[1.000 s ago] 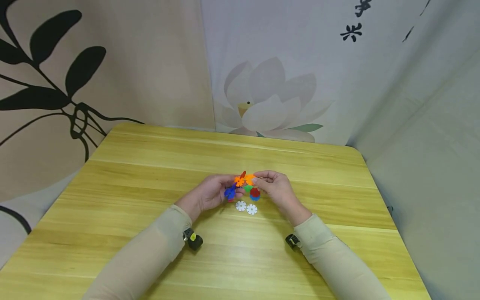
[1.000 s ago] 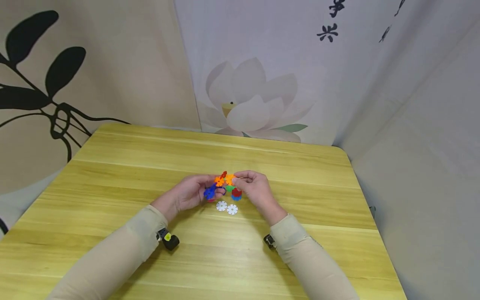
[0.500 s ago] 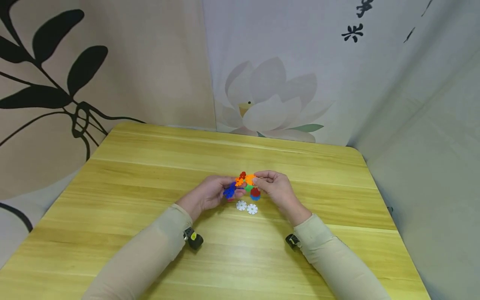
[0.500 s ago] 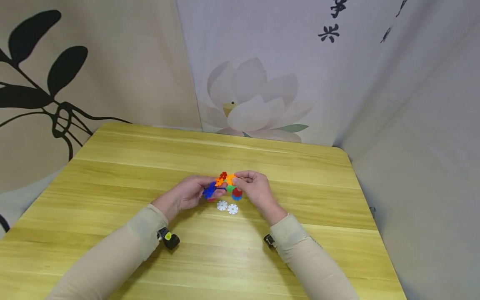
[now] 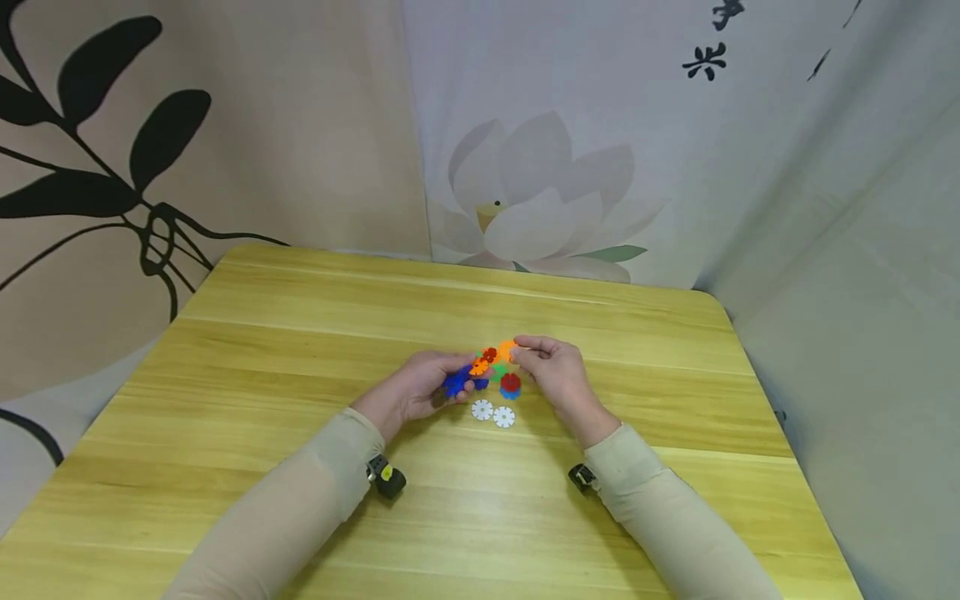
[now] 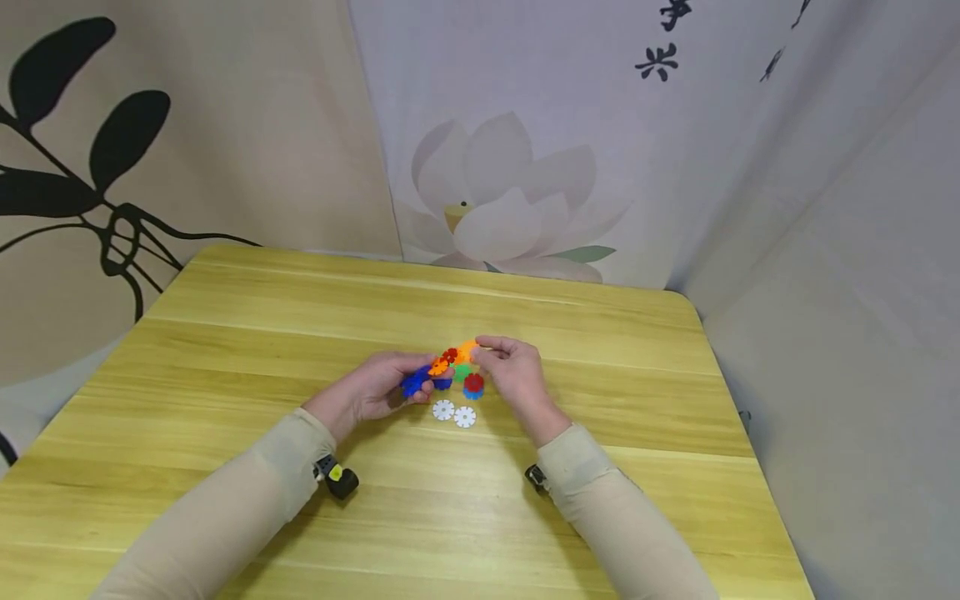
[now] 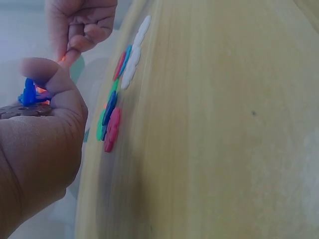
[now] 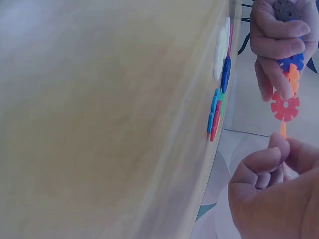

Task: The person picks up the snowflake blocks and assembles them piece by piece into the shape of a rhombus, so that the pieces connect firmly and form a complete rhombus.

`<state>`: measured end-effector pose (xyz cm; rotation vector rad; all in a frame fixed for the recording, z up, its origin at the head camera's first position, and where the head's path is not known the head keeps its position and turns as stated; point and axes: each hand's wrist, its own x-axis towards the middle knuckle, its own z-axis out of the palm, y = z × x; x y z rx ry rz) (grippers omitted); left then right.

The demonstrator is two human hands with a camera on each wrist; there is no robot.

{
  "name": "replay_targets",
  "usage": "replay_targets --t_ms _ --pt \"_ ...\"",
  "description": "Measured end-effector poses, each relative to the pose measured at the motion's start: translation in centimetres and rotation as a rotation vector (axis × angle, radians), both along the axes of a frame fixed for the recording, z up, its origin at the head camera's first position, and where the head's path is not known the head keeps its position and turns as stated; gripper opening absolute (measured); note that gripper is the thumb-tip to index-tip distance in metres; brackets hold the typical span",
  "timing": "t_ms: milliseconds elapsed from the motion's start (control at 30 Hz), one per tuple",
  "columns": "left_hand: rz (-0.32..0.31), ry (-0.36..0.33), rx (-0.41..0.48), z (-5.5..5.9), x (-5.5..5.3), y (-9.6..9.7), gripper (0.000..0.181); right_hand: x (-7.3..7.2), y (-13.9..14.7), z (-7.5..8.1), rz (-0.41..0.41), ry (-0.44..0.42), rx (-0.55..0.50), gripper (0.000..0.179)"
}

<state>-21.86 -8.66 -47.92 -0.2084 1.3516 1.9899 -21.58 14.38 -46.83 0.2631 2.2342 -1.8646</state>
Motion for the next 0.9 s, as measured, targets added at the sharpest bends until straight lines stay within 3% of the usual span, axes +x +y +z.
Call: replay_targets --t_ms 233,500,733,900 --pt "-0.042 -0.020 0.034 0.0 0.0 0.3 0.045 -0.2 -0.1 0.0 0.007 -0.013 -0.047 0.031" --pt "-0.085 -0.007 -0.006 0.1 -0.1 0.5 0.048 -0.1 0.1 0.1 0.039 -0.001 -0.015 0.029" --pt "-0.162 0.104 -0.155 0.6 0.4 0.9 0.050 -0.2 0.6 0.3 0.133 0.028 0.088 0.026" --pt "-0.172 0.144 -0.234 0.6 0.6 1.2 0.049 -0.2 0.7 0.4 0.214 0.049 0.179 0.028"
